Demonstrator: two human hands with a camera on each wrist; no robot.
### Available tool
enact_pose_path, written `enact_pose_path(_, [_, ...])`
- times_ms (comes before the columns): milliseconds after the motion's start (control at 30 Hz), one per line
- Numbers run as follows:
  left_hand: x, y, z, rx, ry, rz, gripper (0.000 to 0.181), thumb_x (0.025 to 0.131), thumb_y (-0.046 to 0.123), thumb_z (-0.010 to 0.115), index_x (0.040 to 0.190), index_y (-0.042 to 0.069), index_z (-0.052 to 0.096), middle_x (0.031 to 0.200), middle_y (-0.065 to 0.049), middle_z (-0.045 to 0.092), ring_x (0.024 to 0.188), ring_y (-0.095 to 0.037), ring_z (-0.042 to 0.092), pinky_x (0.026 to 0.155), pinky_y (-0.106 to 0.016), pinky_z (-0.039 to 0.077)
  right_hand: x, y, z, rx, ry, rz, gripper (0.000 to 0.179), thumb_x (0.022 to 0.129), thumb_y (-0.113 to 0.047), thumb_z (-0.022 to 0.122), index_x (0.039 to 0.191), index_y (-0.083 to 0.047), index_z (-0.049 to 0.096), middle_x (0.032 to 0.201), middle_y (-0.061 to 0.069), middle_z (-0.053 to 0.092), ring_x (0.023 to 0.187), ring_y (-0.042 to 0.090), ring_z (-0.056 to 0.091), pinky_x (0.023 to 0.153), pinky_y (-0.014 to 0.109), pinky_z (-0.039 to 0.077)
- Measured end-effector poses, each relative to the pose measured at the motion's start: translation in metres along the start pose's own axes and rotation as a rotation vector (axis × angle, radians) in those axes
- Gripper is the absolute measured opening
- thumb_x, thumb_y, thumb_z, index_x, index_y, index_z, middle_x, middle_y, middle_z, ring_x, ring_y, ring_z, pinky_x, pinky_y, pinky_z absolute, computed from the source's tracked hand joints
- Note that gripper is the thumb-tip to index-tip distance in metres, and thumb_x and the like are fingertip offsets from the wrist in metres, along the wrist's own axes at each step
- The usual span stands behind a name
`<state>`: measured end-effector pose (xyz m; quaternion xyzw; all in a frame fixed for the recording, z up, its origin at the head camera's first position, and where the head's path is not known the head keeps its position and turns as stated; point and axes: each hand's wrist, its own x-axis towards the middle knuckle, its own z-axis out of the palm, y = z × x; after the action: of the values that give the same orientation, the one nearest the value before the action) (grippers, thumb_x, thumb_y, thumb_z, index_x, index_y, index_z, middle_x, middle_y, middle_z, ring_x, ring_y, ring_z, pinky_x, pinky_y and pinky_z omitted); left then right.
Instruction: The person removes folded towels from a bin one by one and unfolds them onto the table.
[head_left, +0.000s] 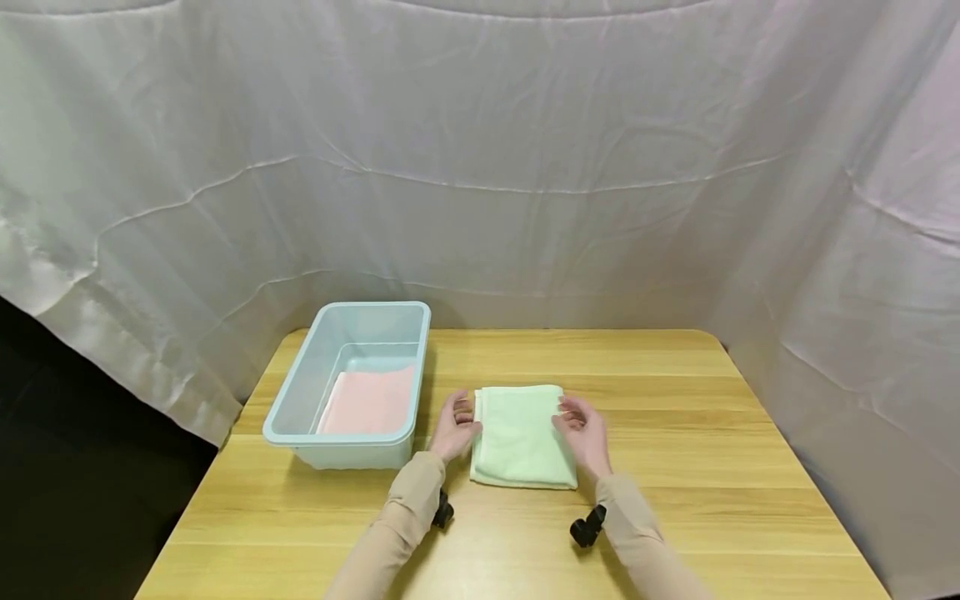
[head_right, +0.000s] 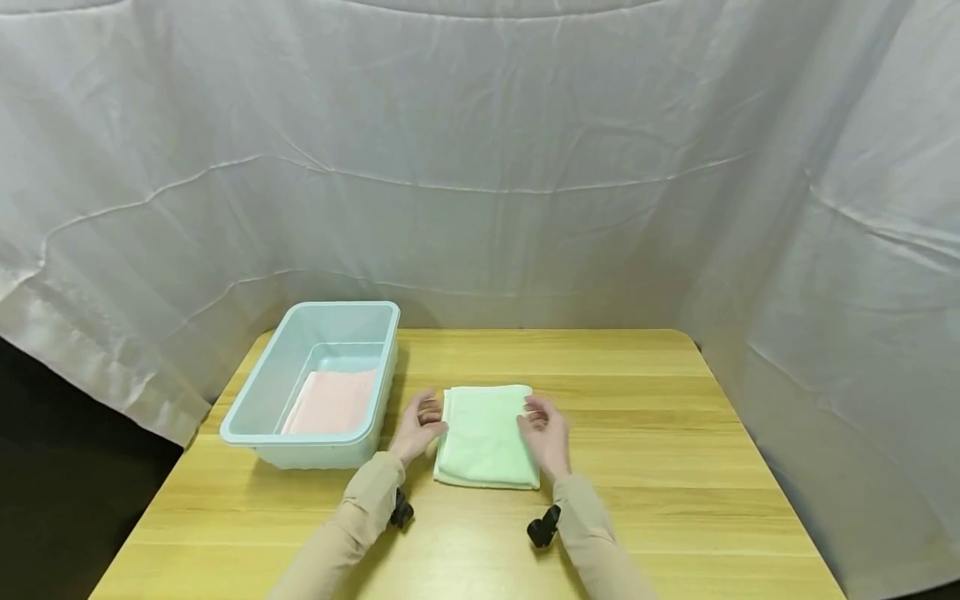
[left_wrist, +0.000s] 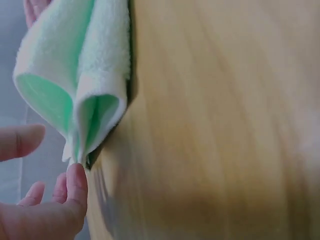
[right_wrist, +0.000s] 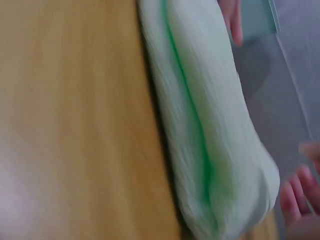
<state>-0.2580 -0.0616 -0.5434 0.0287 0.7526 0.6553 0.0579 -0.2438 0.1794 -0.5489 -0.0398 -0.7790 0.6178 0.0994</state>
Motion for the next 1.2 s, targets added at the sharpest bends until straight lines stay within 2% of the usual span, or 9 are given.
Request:
enact_pose_path(133, [-0.005, -0.003, -0.001, 0.037, 0.065, 0.022, 0.060, 0.085, -0.008, 0.060, 0.142, -0.009, 0.042, 0.126, -0.032, 0.054, 0.100, -0.033, 0.061, 0.083, -0.028, 0.053, -0.017, -0.005, 0.014, 0.054, -0.198, -0.051, 0.038, 0.089, 0.000, 0.072, 0.124, 0.010, 0.062, 0.109, 0.029, 0.068, 0.085, 0.000, 0.062, 0.082, 0.013, 0.053])
enact_pose_path(233, [-0.009, -0.005, -0.002, 0.073, 0.074, 0.029, 0.056, 0.087, -0.009, 0.060, 0.140, -0.010, 0.043, 0.121, -0.032, 0.057, 0.096, -0.033, 0.064, 0.080, -0.029, 0.055, -0.024, -0.005, 0.023, 0.053, -0.323, -0.083, 0.039, 0.089, -0.004, 0.074, 0.123, 0.010, 0.062, 0.105, 0.028, 0.068, 0.085, 0.001, 0.063, 0.081, 0.015, 0.055])
enact_pose_path(300, [-0.012, -0.006, -0.004, 0.093, 0.075, 0.025, 0.055, 0.088, -0.008, 0.060, 0.140, -0.009, 0.043, 0.119, -0.033, 0.059, 0.097, -0.037, 0.065, 0.081, -0.034, 0.057, -0.026, -0.004, 0.028, 0.045, -0.364, -0.092, 0.037, 0.089, -0.004, 0.074, 0.122, 0.010, 0.062, 0.103, 0.028, 0.068, 0.084, 0.003, 0.063, 0.078, 0.015, 0.055])
enact_pose_path(433, [-0.015, -0.008, -0.006, 0.112, 0.072, 0.012, 0.056, 0.089, -0.008, 0.060, 0.142, -0.008, 0.042, 0.120, -0.033, 0.060, 0.105, -0.044, 0.065, 0.086, -0.043, 0.059, -0.026, -0.001, 0.035, 0.019, -0.377, -0.059, 0.035, 0.088, -0.001, 0.074, 0.121, 0.008, 0.064, 0.102, 0.028, 0.069, 0.083, 0.005, 0.062, 0.075, 0.014, 0.053])
enact_pose_path(567, [-0.018, -0.008, -0.008, 0.103, 0.049, -0.004, 0.057, 0.089, -0.008, 0.059, 0.143, -0.008, 0.041, 0.121, -0.033, 0.061, 0.108, -0.046, 0.065, 0.085, -0.044, 0.060, -0.028, -0.006, 0.037, 0.007, -0.402, -0.024, 0.038, 0.088, 0.001, 0.073, 0.123, 0.010, 0.062, 0.104, 0.030, 0.068, 0.084, 0.010, 0.063, 0.074, 0.015, 0.052])
enact_pose_path(767, [-0.019, -0.008, -0.010, 0.048, 0.018, 0.006, 0.060, 0.088, -0.014, 0.060, 0.144, -0.009, 0.039, 0.117, -0.034, 0.065, 0.105, -0.046, 0.066, 0.082, -0.035, 0.061, -0.039, -0.029, 0.030, -0.031, -0.487, -0.064, 0.044, 0.088, -0.003, 0.074, 0.127, 0.011, 0.058, 0.106, 0.032, 0.068, 0.083, 0.011, 0.061, 0.073, 0.015, 0.046])
enact_pose_path(867, [-0.018, -0.010, -0.010, -0.004, 0.016, 0.002, 0.063, 0.085, -0.017, 0.060, 0.144, -0.010, 0.038, 0.116, -0.035, 0.067, 0.104, -0.045, 0.066, 0.080, -0.028, 0.060, -0.041, -0.033, 0.028, -0.066, -0.523, -0.095, 0.048, 0.088, -0.005, 0.075, 0.129, 0.011, 0.057, 0.106, 0.032, 0.068, 0.080, 0.009, 0.057, 0.071, 0.016, 0.044])
enact_pose_path(967, [-0.017, -0.011, -0.010, -0.032, 0.016, -0.013, 0.065, 0.085, -0.016, 0.061, 0.145, -0.009, 0.038, 0.116, -0.035, 0.067, 0.104, -0.044, 0.067, 0.080, -0.026, 0.059, -0.040, -0.028, 0.029, -0.088, -0.557, -0.128, 0.052, 0.086, -0.006, 0.077, 0.131, 0.011, 0.055, 0.106, 0.033, 0.068, 0.077, 0.011, 0.053, 0.071, 0.017, 0.042])
enact_pose_path(1200, [-0.016, -0.015, -0.011, -0.002, 0.005, -0.023, 0.068, 0.083, -0.011, 0.066, 0.145, -0.008, 0.037, 0.115, -0.033, 0.069, 0.101, -0.039, 0.069, 0.080, -0.030, 0.060, -0.032, 0.004, 0.039, -0.173, -0.563, -0.214, 0.058, 0.081, -0.009, 0.083, 0.131, 0.004, 0.058, 0.101, 0.024, 0.068, 0.074, 0.027, 0.046, 0.068, 0.024, 0.037])
